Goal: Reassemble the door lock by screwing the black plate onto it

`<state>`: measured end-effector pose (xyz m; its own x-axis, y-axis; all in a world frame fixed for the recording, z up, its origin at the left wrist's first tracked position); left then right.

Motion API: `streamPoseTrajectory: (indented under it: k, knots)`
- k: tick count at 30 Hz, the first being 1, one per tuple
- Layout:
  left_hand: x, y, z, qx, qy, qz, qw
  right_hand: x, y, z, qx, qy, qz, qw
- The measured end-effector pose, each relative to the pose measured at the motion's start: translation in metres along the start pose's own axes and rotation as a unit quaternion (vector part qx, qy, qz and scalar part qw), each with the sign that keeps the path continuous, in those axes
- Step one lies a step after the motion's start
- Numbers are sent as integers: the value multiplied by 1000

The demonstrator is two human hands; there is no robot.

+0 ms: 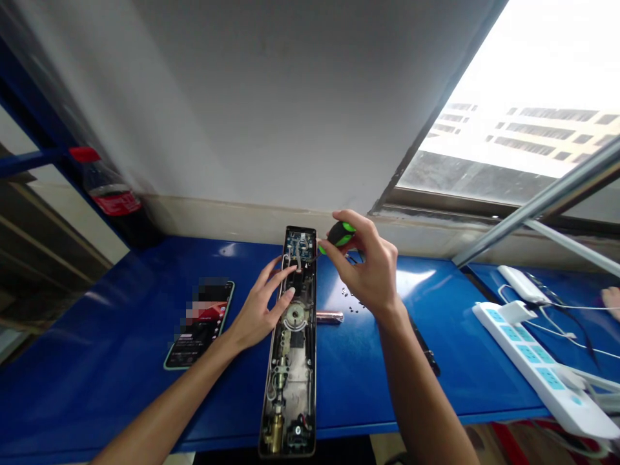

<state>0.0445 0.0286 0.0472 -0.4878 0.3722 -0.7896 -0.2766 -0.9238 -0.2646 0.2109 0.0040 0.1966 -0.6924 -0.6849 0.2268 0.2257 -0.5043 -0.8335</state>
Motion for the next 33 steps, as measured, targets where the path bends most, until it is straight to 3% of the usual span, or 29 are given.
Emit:
streamPoseTrajectory:
  k: [10,17,22,27,33]
  knots:
    - [5,-1,-4,6,5,14,1000,-5,-1,-6,16,-20,14,1000]
    - [8,-2,-6,20,57,18,998,1,-20,-12,57,-37,41,997]
    - [10,0,-7,24,56,33,998,0,-32,-11,10,-98,51,994]
    - [12,3,-10,29,70,61,995,-6,-35,-4,-54,-69,73,993]
    - [11,4,-2,0,-3,58,998,-7,-33,-4,-7,-105,90,990]
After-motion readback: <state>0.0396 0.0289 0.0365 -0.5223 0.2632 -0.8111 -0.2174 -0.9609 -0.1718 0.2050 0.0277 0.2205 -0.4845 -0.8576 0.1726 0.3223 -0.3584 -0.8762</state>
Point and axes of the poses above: each hand's wrist, its own y-axis away from the middle knuckle, its own z-axis out of the back of the hand, x = y × z, the point moved 9 cm from there along -y, towards the middle knuckle, and after that the axes turned 12 degrees about z, right-handed, at the moved point
